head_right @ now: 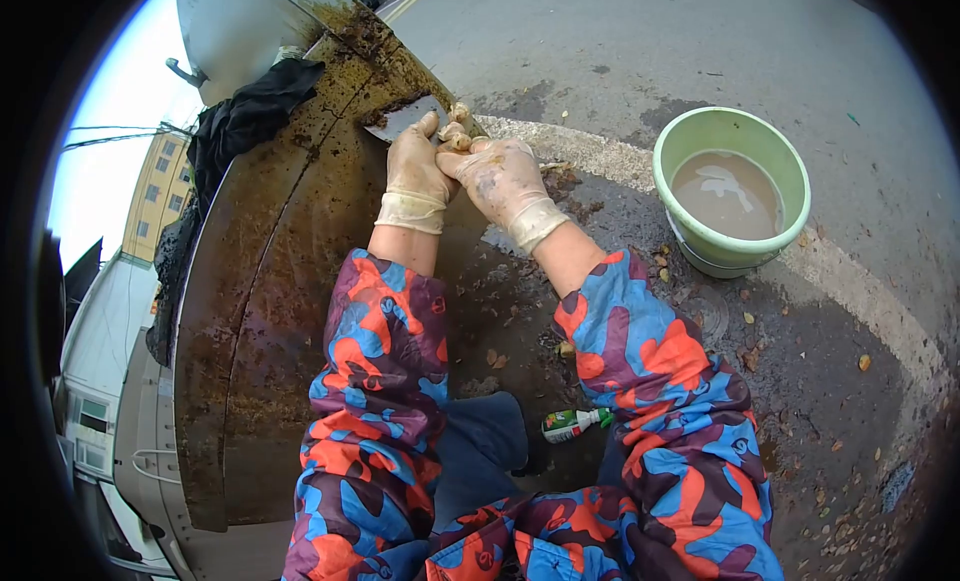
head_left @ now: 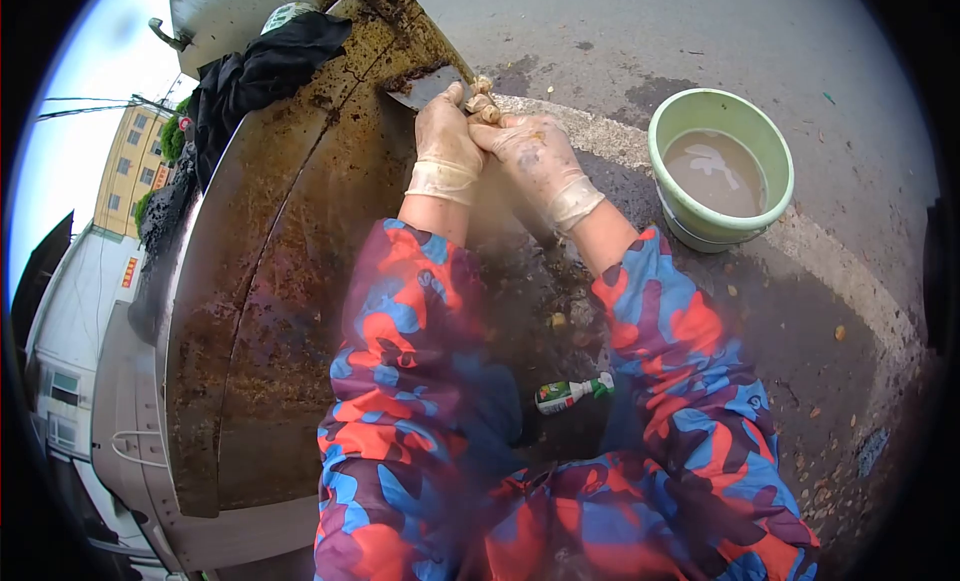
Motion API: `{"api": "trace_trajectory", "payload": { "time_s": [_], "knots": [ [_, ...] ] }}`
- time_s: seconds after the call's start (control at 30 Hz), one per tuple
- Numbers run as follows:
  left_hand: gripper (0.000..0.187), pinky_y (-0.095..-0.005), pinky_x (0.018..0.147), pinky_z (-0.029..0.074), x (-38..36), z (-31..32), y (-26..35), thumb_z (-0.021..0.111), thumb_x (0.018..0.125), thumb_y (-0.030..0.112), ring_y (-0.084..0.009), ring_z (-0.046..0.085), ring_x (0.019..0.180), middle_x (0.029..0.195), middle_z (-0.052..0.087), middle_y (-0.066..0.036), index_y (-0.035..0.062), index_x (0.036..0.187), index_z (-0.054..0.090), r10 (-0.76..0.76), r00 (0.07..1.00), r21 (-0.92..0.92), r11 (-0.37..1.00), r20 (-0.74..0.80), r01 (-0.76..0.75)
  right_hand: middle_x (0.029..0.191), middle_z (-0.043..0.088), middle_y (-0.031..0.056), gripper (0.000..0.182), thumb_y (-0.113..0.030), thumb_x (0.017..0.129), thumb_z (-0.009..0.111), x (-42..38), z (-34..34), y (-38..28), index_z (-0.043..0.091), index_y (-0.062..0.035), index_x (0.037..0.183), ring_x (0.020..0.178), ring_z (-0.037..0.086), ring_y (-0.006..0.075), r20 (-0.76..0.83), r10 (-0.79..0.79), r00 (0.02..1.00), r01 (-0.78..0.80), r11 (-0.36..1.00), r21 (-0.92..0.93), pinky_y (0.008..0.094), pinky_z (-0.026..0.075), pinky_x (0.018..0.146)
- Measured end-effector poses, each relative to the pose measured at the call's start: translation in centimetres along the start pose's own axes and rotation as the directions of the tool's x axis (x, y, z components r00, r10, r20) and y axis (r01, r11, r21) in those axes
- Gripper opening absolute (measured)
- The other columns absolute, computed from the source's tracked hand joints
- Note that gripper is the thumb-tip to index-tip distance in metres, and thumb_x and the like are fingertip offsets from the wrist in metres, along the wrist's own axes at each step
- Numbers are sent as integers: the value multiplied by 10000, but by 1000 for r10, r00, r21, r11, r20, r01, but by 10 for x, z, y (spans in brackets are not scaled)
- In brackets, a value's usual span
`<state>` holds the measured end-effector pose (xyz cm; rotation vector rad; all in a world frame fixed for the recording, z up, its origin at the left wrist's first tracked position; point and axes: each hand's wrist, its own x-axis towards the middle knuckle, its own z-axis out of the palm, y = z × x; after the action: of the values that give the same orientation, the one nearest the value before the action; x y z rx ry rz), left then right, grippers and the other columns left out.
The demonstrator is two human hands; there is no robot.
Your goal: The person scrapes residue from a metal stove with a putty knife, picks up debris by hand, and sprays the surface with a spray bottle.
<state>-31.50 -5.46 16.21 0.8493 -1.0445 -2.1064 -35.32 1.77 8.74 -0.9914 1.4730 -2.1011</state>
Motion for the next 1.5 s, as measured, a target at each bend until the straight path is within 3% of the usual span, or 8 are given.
{"api": "trace_trajectory", "payload": {
  "time_s": [0.03,0.07,0.4,0.43,0.57,0.63,0.83,1.5],
  "knots": [
    [192,-376,446,447,3,4,3,450,905,168,-251,481,491,662,491,-113,-17,852,466,5,1000,1,1000,4,-5,763,606,-28,190,-181,809,631,-4,-5,-23,661,-13,893,650,500,44,28,94,995,-95,994,62,201,406,580],
    [222,-378,481,456,7,11,8,419,918,185,-247,483,518,687,491,-117,-31,890,459,9,1000,3,1000,19,-9,763,606,-28,190,-181,809,631,-2,-9,-42,661,-13,893,650,500,44,26,85,996,-86,994,61,201,406,580],
    [175,-389,446,444,26,39,25,419,878,124,-239,484,503,653,482,-100,-28,813,476,32,999,38,999,41,-33,864,663,28,353,-319,781,643,28,-23,-54,660,-17,961,759,555,101,32,114,993,-116,989,91,238,436,693],
    [202,-368,434,425,12,39,24,410,887,141,-226,465,491,633,471,-91,-31,808,482,37,998,51,998,52,-39,908,663,33,354,-323,794,624,17,-21,-65,650,-34,995,776,560,103,-16,65,998,-67,977,-203,240,437,700],
    [253,-302,450,396,-16,20,25,386,920,179,-189,439,496,634,469,-74,-41,862,496,48,987,126,990,155,-68,891,660,81,286,-265,843,573,-16,-2,-48,628,-79,1052,772,585,123,-24,-37,999,38,999,31,241,448,720],
    [258,-285,480,399,-39,-1,15,374,935,173,-178,448,527,647,475,-62,-41,905,516,17,964,149,987,264,-59,844,636,192,331,-350,782,619,-39,5,-36,647,-34,877,801,617,294,-84,-174,981,156,970,-185,332,465,722],
    [281,-269,535,381,-102,-84,-35,372,943,189,-165,423,580,663,443,-44,-35,975,538,-15,997,99,995,72,8,761,620,173,338,-374,798,604,-138,33,2,615,-40,852,751,605,346,-44,-178,983,157,941,-299,386,475,661],
    [251,-268,496,353,-82,-110,-12,422,930,196,-164,380,535,648,416,-58,-42,933,499,-23,997,-43,999,69,26,727,602,186,262,-290,819,600,-118,66,-1,626,-30,830,691,585,350,11,-169,986,165,941,-296,358,459,610]
  ]
}}
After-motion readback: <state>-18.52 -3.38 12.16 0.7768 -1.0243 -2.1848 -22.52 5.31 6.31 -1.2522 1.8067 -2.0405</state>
